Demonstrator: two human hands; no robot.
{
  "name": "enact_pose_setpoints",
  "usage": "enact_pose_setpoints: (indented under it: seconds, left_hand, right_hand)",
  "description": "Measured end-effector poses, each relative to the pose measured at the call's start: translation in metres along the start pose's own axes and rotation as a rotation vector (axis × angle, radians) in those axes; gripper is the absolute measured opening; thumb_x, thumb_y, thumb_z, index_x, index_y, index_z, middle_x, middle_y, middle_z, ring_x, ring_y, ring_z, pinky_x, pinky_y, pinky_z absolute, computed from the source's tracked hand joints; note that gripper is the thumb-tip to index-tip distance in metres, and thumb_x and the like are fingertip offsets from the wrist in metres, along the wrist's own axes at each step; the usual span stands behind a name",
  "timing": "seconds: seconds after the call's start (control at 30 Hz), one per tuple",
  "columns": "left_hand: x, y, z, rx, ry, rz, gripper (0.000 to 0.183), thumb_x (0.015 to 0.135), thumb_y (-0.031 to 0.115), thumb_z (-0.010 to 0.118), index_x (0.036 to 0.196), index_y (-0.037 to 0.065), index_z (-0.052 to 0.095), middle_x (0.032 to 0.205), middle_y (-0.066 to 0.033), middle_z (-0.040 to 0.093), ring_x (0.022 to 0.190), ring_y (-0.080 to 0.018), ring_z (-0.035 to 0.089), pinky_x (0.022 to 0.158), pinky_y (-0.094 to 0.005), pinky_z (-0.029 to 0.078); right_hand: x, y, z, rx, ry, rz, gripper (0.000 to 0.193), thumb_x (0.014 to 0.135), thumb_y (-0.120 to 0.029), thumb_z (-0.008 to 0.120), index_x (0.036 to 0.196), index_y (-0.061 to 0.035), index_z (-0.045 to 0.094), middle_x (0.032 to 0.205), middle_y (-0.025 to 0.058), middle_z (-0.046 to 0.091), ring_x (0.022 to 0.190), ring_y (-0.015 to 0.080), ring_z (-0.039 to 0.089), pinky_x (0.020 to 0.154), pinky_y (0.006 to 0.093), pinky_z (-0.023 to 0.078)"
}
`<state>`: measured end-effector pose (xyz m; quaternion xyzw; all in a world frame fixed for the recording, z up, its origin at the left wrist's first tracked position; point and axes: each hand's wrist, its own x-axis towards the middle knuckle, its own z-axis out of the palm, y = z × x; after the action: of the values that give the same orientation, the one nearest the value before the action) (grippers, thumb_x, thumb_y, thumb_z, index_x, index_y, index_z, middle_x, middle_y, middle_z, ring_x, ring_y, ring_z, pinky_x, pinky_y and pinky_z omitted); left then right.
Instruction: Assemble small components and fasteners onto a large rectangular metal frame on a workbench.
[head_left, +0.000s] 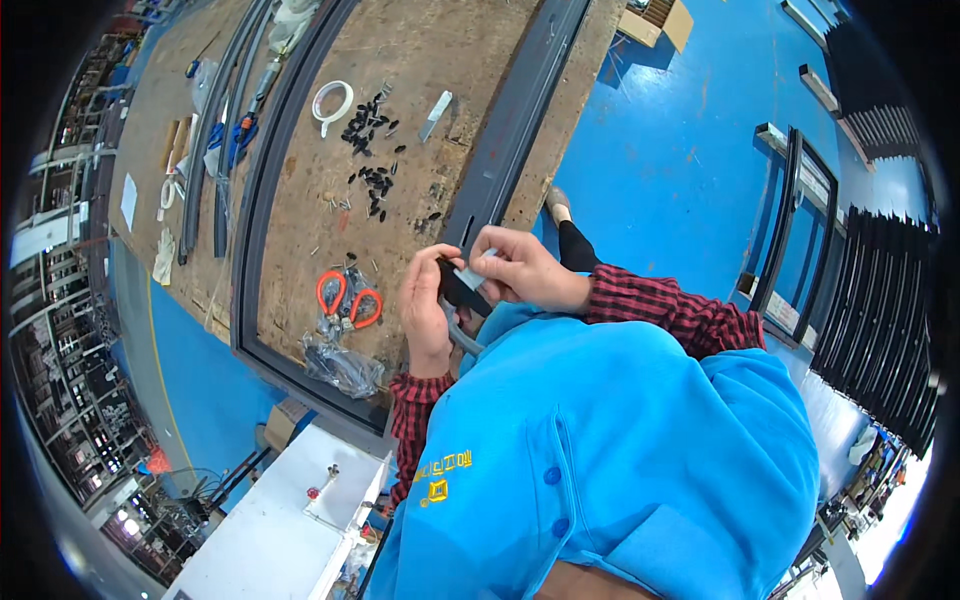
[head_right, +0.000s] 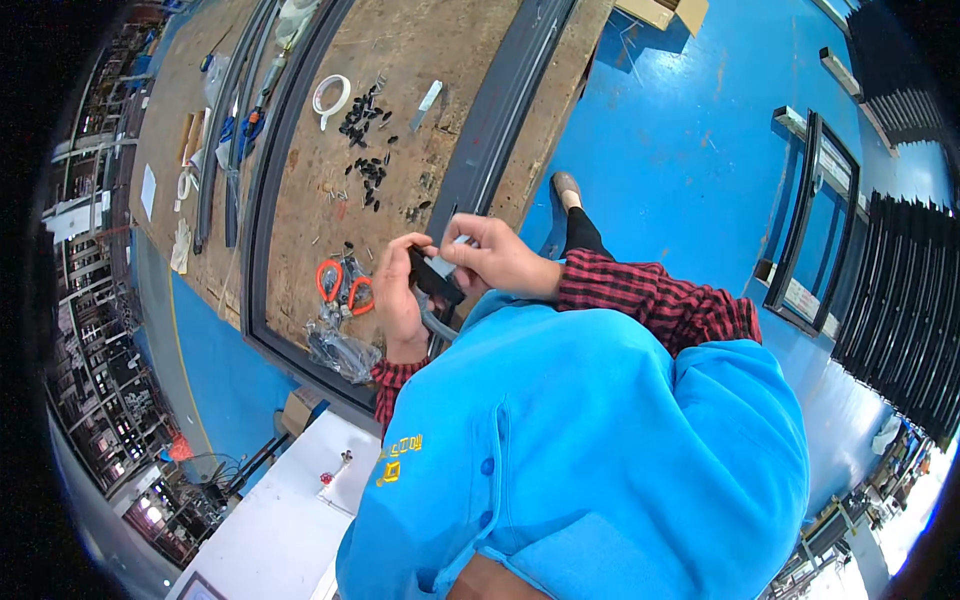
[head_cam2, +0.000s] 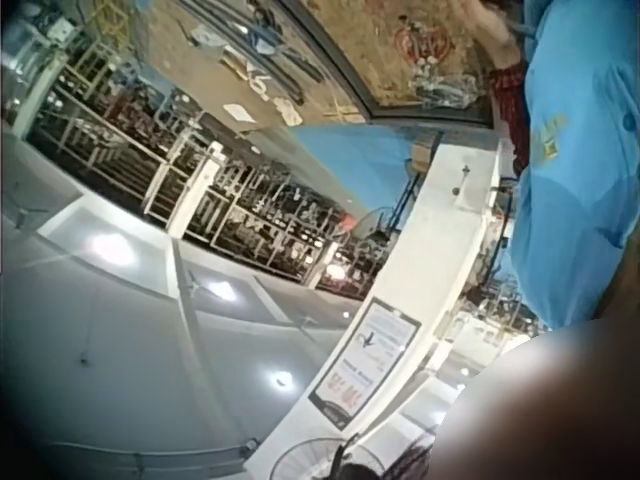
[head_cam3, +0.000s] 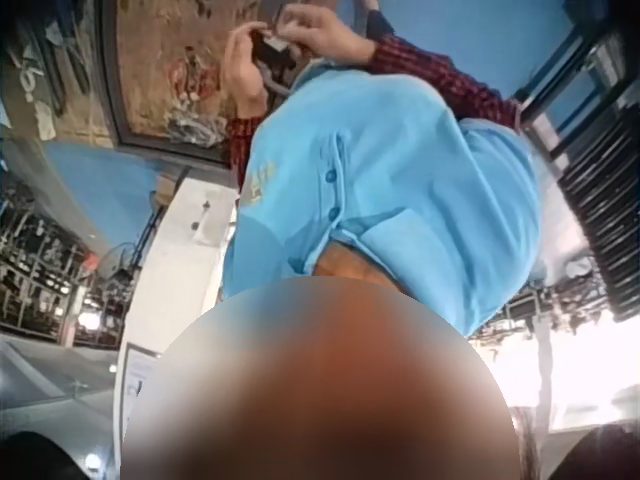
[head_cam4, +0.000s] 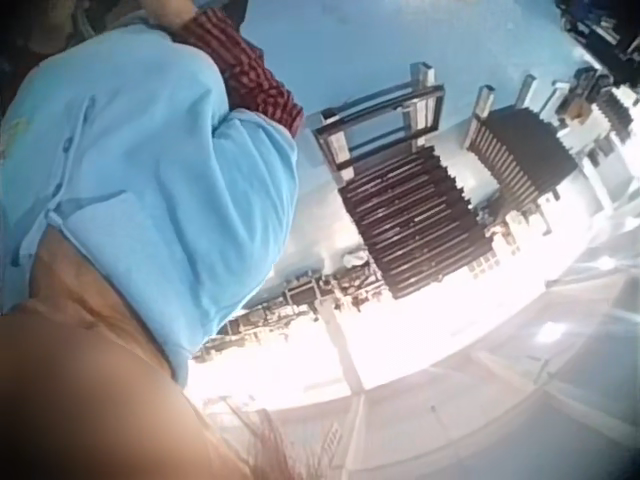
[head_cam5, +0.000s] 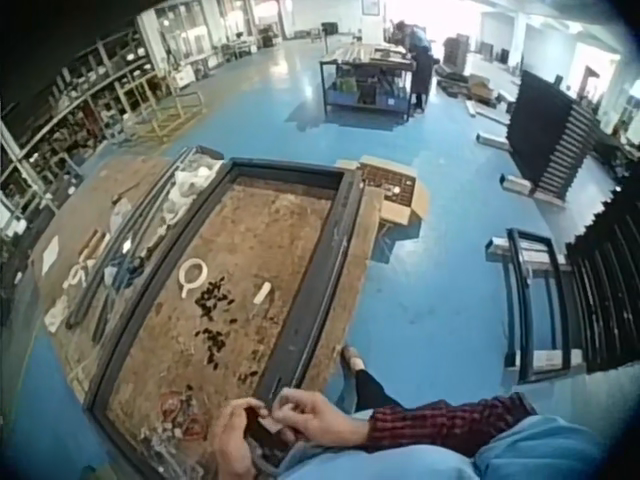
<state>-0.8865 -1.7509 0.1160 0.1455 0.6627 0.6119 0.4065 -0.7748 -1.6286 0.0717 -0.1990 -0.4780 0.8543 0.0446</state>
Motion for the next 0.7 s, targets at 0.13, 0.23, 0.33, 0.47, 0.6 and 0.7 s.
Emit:
enact_pose_setpoints:
  seconds: [0.13, 0.23, 0.33, 0.47, 0.6, 0.7]
  left_hand:
    - [0.004, 0.005, -0.004, 0.081, -0.034, 0.02, 0.029, 0.106, 0.028, 0.038, 0.1, 0.009, 0.059, 0.088, -0.0016, 0.057, 0.067, -0.007, 0.048, 0.045, -0.0214, 0.036]
    - [-0.005, 0.004, -0.006, 0.118, -0.01, -0.042, 0.029, 0.104, 0.024, 0.037, 0.098, 0.006, 0.059, 0.087, -0.0035, 0.056, 0.077, -0.0109, 0.05, 0.068, -0.0234, 0.04]
    - [-0.004, -0.006, -0.007, 0.138, 0.002, 0.015, 0.029, 0.104, 0.024, 0.037, 0.097, 0.005, 0.058, 0.086, -0.0032, 0.055, 0.078, -0.0113, 0.049, 0.073, -0.0234, 0.041]
    - [0.001, -0.023, -0.008, 0.161, -0.023, 0.23, 0.029, 0.105, 0.026, 0.038, 0.096, 0.006, 0.058, 0.084, -0.0005, 0.054, 0.073, -0.0088, 0.046, 0.064, -0.0212, 0.038]
    - [0.003, -0.022, -0.007, 0.023, -0.077, 0.13, 0.028, 0.104, 0.021, 0.037, 0.092, 0.004, 0.056, 0.088, -0.0046, 0.055, 0.085, -0.0131, 0.049, 0.083, -0.025, 0.039]
    - [0.007, -0.024, -0.015, 0.098, -0.12, 0.126, 0.026, 0.104, 0.022, 0.038, 0.094, 0.004, 0.055, 0.09, -0.0044, 0.054, 0.086, -0.0133, 0.049, 0.083, -0.0249, 0.04]
  right_hand:
    - [0.005, -0.002, 0.003, 0.244, 0.059, 0.145, 0.011, 0.097, -0.011, 0.058, 0.088, -0.0061, 0.058, 0.064, 0.0042, 0.056, 0.054, 0.0098, 0.052, 0.049, 0.0245, 0.042]
    - [0.012, -0.013, -0.004, -0.042, -0.073, 0.055, 0.008, 0.095, -0.009, 0.059, 0.088, -0.0054, 0.057, 0.064, 0.0039, 0.056, 0.053, 0.0116, 0.052, 0.049, 0.0265, 0.042]
    - [0.015, -0.019, -0.001, -0.224, -0.138, -0.067, 0.006, 0.093, -0.008, 0.061, 0.089, -0.0046, 0.057, 0.064, 0.0036, 0.057, 0.053, 0.0129, 0.052, 0.049, 0.0278, 0.042]
    - [0.012, -0.019, 0.007, -0.478, -0.159, -0.333, 0.007, 0.089, -0.005, 0.063, 0.091, -0.003, 0.056, 0.065, 0.0029, 0.059, 0.053, 0.015, 0.052, 0.049, 0.0297, 0.041]
    - [0.002, -0.017, 0.011, -0.607, -0.012, -0.236, 0.011, 0.086, -0.004, 0.065, 0.092, -0.0017, 0.057, 0.067, 0.0034, 0.061, 0.052, 0.0176, 0.052, 0.048, 0.0316, 0.041]
    - [0.001, -0.022, 0.018, -0.647, -0.001, -0.288, 0.008, 0.087, -0.004, 0.063, 0.091, -0.0024, 0.057, 0.067, 0.005, 0.061, 0.051, 0.0186, 0.053, 0.048, 0.032, 0.041]
